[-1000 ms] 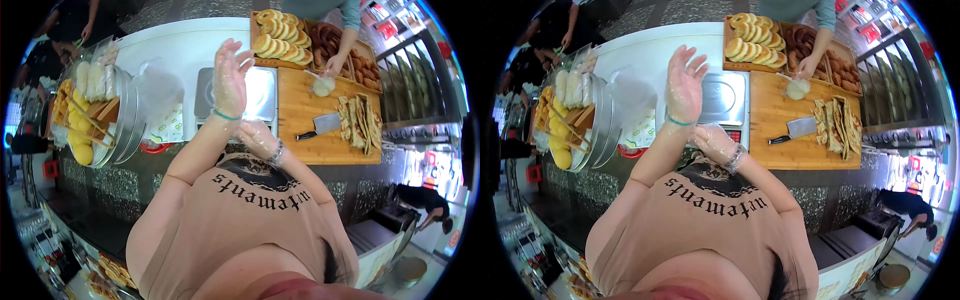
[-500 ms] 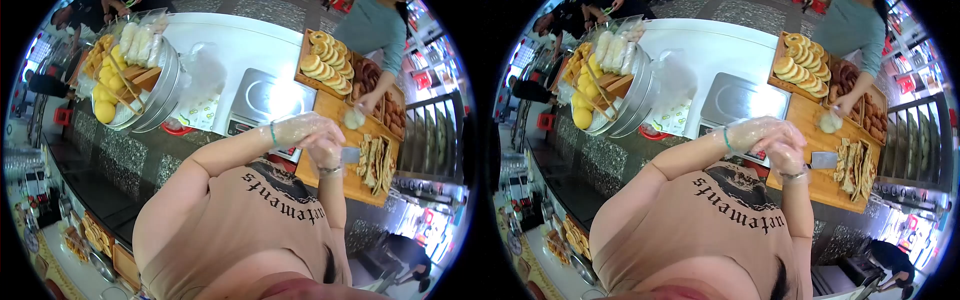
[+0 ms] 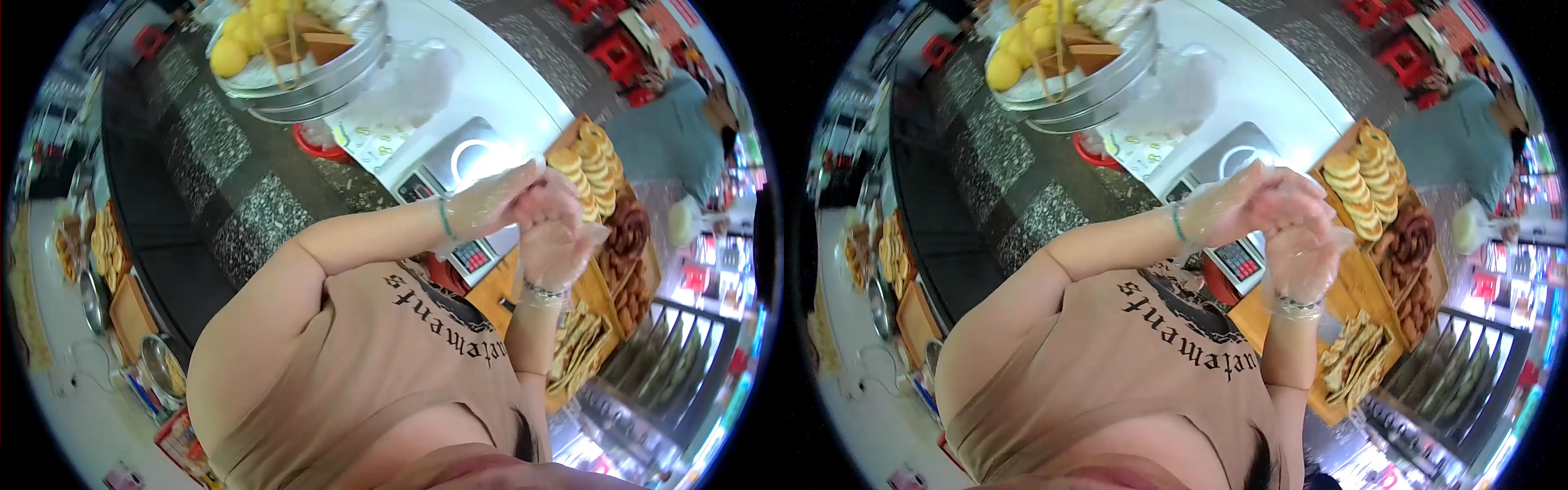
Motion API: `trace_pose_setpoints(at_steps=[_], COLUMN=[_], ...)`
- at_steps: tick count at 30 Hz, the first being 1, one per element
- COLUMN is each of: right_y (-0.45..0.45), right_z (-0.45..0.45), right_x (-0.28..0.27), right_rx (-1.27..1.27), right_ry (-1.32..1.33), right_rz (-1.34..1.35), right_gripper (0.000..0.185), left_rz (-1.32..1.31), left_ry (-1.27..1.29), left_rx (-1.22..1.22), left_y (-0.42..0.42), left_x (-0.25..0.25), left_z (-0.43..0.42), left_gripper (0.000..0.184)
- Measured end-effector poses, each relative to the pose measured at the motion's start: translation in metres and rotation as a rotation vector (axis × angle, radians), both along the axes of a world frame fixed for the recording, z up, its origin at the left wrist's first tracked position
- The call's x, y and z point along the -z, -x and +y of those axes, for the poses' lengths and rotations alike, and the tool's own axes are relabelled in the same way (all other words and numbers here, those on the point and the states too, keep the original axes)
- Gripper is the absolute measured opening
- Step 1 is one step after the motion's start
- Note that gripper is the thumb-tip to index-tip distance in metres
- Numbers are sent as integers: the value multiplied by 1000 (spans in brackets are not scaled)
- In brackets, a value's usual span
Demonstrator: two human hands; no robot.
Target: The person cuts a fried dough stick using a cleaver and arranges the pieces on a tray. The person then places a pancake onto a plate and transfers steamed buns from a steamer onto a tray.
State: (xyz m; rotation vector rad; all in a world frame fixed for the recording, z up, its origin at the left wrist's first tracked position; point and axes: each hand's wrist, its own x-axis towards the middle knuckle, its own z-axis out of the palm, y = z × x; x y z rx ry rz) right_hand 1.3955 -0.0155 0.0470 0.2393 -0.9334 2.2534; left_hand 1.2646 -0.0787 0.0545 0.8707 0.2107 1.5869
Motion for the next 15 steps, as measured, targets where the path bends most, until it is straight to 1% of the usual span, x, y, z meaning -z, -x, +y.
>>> trace_pose_setpoints(at_steps=[1, 2, 4, 5, 6, 8, 9, 10, 11, 13, 14, 15], right_y=[8, 12, 44, 61, 83, 141, 186, 230, 274, 382, 425, 471], right_z=[1, 2, -51, -58, -63, -68, -88, -97, -105, -117, -126, -125], right_x=[13, 22, -4, 11, 29, 57, 50, 37, 33, 63, 68, 80], right_rx=[-146, -276, -60, -136, -140, -130, 26, 40, 81, 352, 553, 546], right_ry=[-53, -108, 303, 130, 127, -113, -241, -556, -842, -1131, -1248, -1352], right_rz=[-66, -128, -528, -427, -431, -787, -936, -1012, -1087, -960, -913, -1035], right_gripper=[70, 66, 52, 44, 44, 39, 27, 32, 37, 46, 50, 46], left_rz=[76, 75, 580, 638, 634, 641, 577, 510, 598, 469, 314, 389], left_ry=[30, 30, 267, 346, 346, 405, 364, 323, 371, 503, 568, 610], left_rx=[-104, -130, -188, -159, -164, -470, -615, -758, -898, -1022, -980, -999], left_y=[12, 19, 34, 52, 71, 120, 148, 178, 209, 274, 298, 327], left_x=[-1, -4, -11, -9, -3, 18, 35, 49, 47, 71, 60, 64], left_z=[-15, -27, -53, -65, -85, -128, -145, -161, -188, -229, -247, -263], left_gripper=[57, 57, 46, 39, 39, 39, 38, 37, 36, 33, 34, 34])
